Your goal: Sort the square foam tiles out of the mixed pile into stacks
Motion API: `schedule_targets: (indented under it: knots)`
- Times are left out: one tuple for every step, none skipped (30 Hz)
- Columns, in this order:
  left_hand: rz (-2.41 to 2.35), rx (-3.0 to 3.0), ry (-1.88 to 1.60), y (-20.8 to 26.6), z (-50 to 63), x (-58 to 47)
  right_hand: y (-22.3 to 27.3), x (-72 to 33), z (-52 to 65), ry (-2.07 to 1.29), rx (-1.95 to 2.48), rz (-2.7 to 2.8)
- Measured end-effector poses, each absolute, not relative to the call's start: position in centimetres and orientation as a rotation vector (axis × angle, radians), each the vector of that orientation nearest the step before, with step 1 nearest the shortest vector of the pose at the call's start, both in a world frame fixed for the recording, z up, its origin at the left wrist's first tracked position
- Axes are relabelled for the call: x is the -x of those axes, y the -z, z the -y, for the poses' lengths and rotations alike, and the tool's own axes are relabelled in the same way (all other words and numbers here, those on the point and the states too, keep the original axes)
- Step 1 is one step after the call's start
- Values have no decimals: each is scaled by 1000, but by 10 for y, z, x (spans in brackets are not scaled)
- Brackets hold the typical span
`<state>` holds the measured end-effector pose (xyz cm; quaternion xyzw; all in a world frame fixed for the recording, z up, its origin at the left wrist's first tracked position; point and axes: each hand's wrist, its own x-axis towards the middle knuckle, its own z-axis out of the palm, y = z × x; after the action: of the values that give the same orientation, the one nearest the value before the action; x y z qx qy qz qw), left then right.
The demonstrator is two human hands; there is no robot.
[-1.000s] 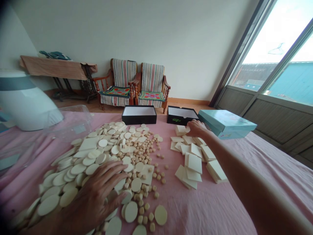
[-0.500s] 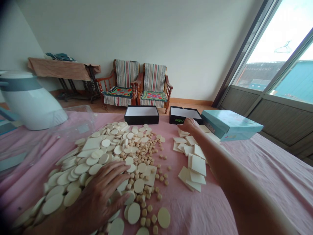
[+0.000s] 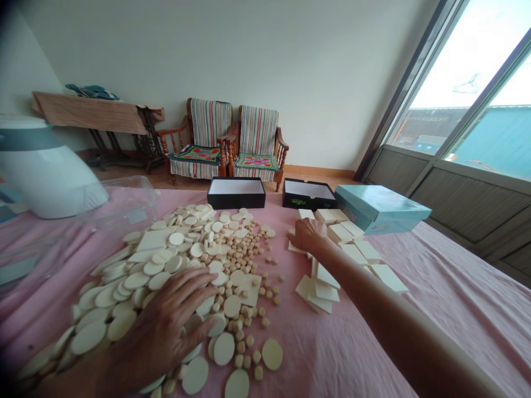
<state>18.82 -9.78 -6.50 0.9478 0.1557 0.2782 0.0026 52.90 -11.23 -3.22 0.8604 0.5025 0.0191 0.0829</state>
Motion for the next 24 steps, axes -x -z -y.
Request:
schedule_targets:
  knots:
    - [-489,-2972,-869,65,98,-188,34,-529,112,-58,-2580,-1488]
    - [-488,-2973,-864,65,98,-188,34,-530,112,-53,-2585,-1485]
    - [-490,-2974,-857,65,98,-188,33,-533,112,-41,-2582,-1495]
    - [-492,-2975,-853,64,98,-189,31,-535,111,-27,-2573,-1517]
    - [-494,-2975,-850,64,99,-189,28,-539,109,-16,-2558,-1549]
    - [-496,-2975,-848,63,99,-189,24,-542,107,-12,-2541,-1589]
    - [-500,-2975,-848,63,100,-190,20,-545,104,-17,-2524,-1634]
    - [-504,-2974,-852,62,100,-190,16,-547,101,-32,-2506,-1680]
    - [-505,-2974,-854,62,100,-190,13,-549,97,-51,-2486,-1724]
    - [-501,-2977,-854,62,100,-189,10,-549,93,-70,-2462,-1766]
    - [-501,-2979,-855,62,100,-189,7,-549,88,-86,-2434,-1802]
    - [-495,-2982,-857,62,101,-188,6,-549,84,-98,-2403,-1830]
    - [-488,-2984,-859,62,101,-187,6,-548,79,-108,-2372,-1849]
    - [-485,-2981,-867,62,101,-187,7,-547,76,-116,-2340,-1861]
    - [-484,-2974,-878,62,101,-186,9,-546,72,-123,-2311,-1866]
    - [-489,-2964,-896,63,102,-186,11,-545,70,-130,-2287,-1866]
    - [-490,-2954,-908,63,102,-186,14,-545,68,-137,-2268,-1864]
    - [-494,-2942,-923,63,102,-187,16,-545,67,-143,-2255,-1860]
    - [-501,-2925,-942,64,103,-187,19,-545,66,-147,-2247,-1853]
    - [-503,-2910,-957,64,103,-188,21,-546,66,-151,-2246,-1844]
    - [-505,-2893,-968,65,103,-189,22,-547,66,-156,-2249,-1834]
    - [-511,-2874,-979,65,103,-189,22,-548,67,-161,-2258,-1823]
    - [-516,-2860,-984,65,103,-189,22,-550,69,-170,-2274,-1810]
    - [-521,-2851,-987,66,103,-189,20,-552,71,-182,-2297,-1797]
